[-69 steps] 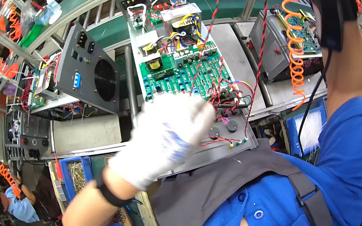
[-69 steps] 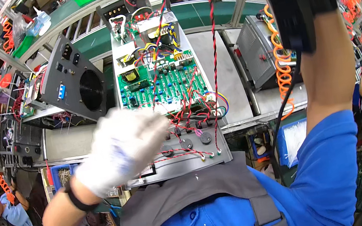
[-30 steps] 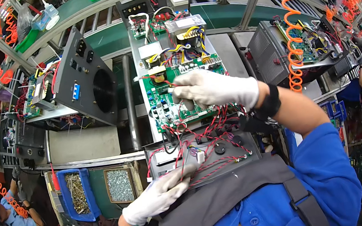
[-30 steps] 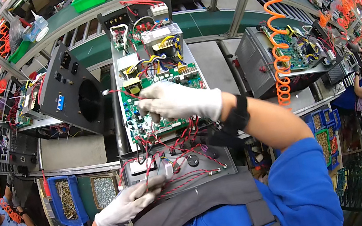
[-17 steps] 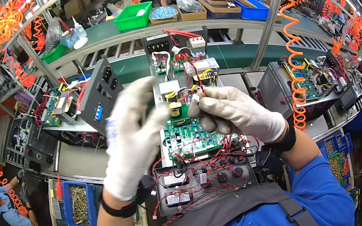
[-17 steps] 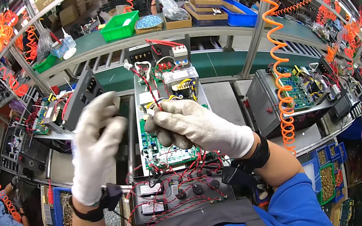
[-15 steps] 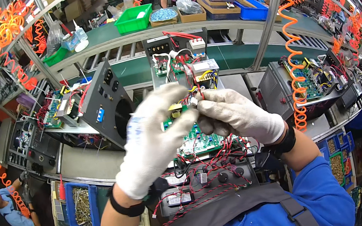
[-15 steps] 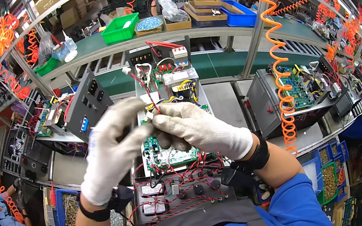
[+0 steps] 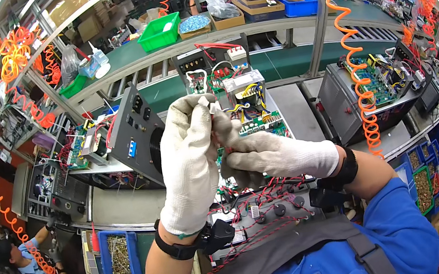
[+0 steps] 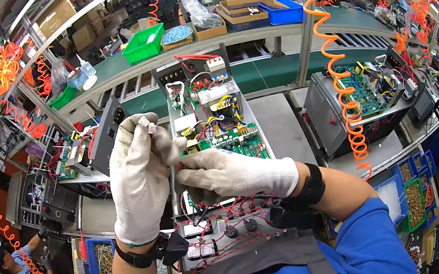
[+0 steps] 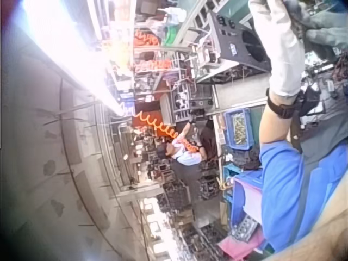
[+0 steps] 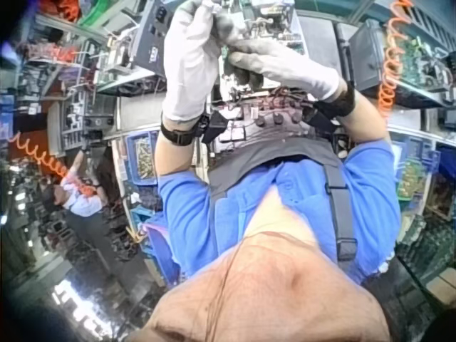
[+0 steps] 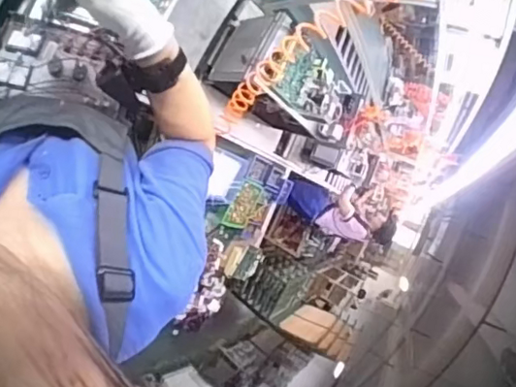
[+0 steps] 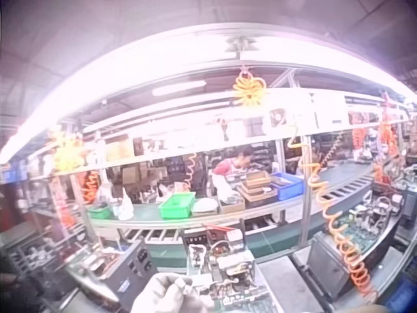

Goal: Assembling and wiring an electronic control unit on a factory assembly line.

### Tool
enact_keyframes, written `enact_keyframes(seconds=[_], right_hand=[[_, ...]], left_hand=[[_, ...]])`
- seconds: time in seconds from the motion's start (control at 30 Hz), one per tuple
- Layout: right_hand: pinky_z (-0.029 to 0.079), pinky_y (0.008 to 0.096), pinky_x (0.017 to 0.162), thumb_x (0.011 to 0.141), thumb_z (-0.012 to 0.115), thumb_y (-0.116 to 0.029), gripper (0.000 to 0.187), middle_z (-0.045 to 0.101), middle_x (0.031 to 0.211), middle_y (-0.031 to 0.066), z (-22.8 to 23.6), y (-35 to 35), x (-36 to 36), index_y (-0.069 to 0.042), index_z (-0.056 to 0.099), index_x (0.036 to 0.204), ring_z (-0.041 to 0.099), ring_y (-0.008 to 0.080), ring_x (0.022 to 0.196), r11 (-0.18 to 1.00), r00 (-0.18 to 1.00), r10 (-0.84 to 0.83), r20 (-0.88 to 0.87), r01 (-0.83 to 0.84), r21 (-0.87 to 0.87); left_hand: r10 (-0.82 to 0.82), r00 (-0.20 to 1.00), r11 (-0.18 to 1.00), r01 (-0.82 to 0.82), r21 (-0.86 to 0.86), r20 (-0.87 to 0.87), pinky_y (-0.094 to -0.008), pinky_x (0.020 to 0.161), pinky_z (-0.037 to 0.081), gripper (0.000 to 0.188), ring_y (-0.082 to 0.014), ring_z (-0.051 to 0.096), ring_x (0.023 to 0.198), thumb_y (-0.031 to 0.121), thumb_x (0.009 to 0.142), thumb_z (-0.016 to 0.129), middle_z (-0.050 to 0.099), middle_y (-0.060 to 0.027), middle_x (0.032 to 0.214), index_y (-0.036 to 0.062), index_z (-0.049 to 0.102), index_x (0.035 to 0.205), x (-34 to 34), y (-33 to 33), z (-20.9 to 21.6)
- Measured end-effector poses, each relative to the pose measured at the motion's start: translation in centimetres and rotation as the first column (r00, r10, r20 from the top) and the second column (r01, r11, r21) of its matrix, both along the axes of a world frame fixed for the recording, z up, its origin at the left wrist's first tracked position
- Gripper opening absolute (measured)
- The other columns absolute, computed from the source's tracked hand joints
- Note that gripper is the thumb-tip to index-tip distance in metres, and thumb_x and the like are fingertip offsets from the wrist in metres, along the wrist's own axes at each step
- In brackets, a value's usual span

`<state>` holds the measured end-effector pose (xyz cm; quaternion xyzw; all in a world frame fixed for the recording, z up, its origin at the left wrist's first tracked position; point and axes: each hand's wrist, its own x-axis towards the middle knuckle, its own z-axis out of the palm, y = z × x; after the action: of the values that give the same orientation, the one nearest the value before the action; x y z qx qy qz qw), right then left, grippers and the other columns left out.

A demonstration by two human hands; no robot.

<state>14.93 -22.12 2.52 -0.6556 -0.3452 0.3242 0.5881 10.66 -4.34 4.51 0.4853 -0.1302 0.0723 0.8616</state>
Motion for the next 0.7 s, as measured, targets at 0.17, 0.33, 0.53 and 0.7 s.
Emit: enact_keyframes(seconds=[0.17, 0.33, 0.53, 0.7], right_hand=[[0.053, 0.025, 0.079, 0.096, 0.073, -0.018, 0.057, 0.061, 0.099, 0.0041, 3.4, -0.4, 1.0, -0.002, 0.045, 0.144, 0.061, 0.0087, 0.09, 0.911, 0.915, -0.378, 0.139, 0.34, 0.234], [0.055, 0.0245, 0.072, 0.098, 0.064, 0.0, 0.028, 0.069, 0.097, 0.0058, 4.7, -0.6, 2.0, 0.004, 0.059, 0.126, 0.067, 0.0102, 0.082, 0.863, 0.941, -0.248, 0.232, 0.105, 0.494], [0.052, 0.0259, 0.061, 0.094, 0.072, -0.012, 0.018, 0.071, 0.083, 0.0045, 6.6, -1.2, 3.1, 0.001, 0.064, 0.103, 0.064, 0.009, 0.07, 0.84, 0.473, -0.492, 0.731, 0.037, 0.541], [0.056, 0.0207, 0.062, 0.102, 0.062, -0.012, 0.014, 0.068, 0.085, 0.0055, 8.3, -5.2, 5.0, 0.002, 0.065, 0.101, 0.064, 0.0062, 0.072, 0.821, 0.577, -0.53, 0.621, 0.165, 0.547]], left_hand=[[0.159, 0.987, 0.98, -0.156, 0.124, -0.019, -0.0176, 0.056, 0.044, 0.035, -0.0047, 0.053, 0.059, 0.015, 0.103, 0.063, 0.065, -0.0032, 0.084, 0.0005, 0.05, 0.132, 0.0, -0.4, 1.3], [0.106, 0.991, 0.982, -0.117, 0.151, 0.08, -0.0185, 0.05, 0.041, 0.021, -0.0066, 0.055, 0.058, 0.015, 0.104, 0.061, 0.067, -0.0052, 0.081, 0.0004, 0.053, 0.116, 0.3, -1.9, 1.8], [0.104, 0.987, 0.861, -0.15, 0.486, 0.121, -0.0207, 0.055, 0.042, 0.031, -0.0065, 0.048, 0.06, 0.023, 0.107, 0.055, 0.06, -0.0035, 0.082, -0.0048, 0.06, 0.121, -1.2, -0.6, 2.9], [0.185, 0.98, 0.615, -0.059, 0.786, -0.071, -0.0187, 0.055, 0.036, 0.023, -0.0014, 0.048, 0.058, 0.009, 0.103, 0.053, 0.061, 0.0003, 0.071, -0.0034, 0.07, 0.112, -5.0, 2.8, 4.5]])
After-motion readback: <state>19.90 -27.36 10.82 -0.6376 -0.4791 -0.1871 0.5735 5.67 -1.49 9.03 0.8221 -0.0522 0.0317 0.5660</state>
